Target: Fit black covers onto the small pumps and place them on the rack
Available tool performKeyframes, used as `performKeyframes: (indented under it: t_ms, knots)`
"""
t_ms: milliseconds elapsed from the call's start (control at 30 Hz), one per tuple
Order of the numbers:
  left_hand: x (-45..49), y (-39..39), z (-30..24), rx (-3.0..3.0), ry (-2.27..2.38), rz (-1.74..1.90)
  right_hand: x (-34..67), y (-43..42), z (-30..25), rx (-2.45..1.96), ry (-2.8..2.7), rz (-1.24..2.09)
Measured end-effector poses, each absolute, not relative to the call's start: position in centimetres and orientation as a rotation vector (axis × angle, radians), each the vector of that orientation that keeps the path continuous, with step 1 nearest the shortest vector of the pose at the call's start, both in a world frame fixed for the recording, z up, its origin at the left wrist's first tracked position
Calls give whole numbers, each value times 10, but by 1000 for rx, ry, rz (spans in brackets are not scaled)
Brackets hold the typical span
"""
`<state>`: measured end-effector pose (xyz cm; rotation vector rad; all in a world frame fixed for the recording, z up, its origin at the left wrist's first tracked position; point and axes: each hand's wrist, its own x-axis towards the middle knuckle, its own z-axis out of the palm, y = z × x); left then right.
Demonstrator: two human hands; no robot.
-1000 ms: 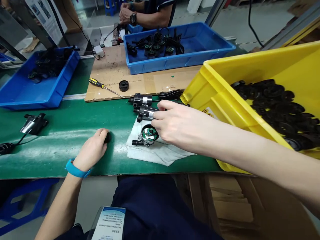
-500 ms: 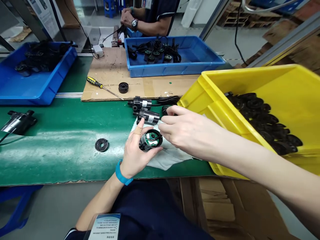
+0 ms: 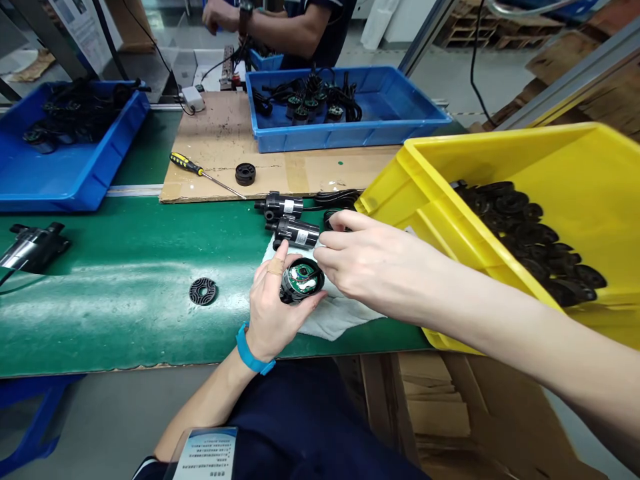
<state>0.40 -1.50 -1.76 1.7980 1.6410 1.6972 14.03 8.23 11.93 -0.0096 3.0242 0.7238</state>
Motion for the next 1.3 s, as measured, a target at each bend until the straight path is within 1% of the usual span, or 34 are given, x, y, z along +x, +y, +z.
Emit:
performKeyframes:
  t_ms: [367, 533, 600, 733, 800, 900, 1000, 1100, 1200, 1300]
  knots:
    - [8, -16, -16, 1850, 1724, 1642, 142, 85, 112, 3, 3037, 758]
    - [-22, -31, -2, 1863, 1843, 1557, 138, 85, 113, -49, 3083, 775]
    - [-48, -44, 2, 1879, 2022, 1438, 137, 84, 113, -28, 3081, 797]
    - [-101, -74, -3, 1887, 2406, 946, 139, 83, 110, 1, 3092, 863]
    - [-120, -86, -11, 1872, 2457, 764, 140, 84, 108, 11, 3117, 836]
    - [-136, -95, -24, 1901, 2355, 670, 142, 86, 105, 19, 3133, 832]
    - [-138, -94, -27, 1892, 2240, 786, 142, 87, 107, 32, 3122, 835]
    - [-119, -85, -16, 1713, 2203, 1123, 140, 85, 111, 61, 3075, 753]
    - [-84, -70, 6, 1607, 2062, 1432, 139, 82, 115, 86, 3031, 695]
    - [-48, -50, 27, 1722, 1886, 1510, 139, 82, 117, 112, 2995, 638]
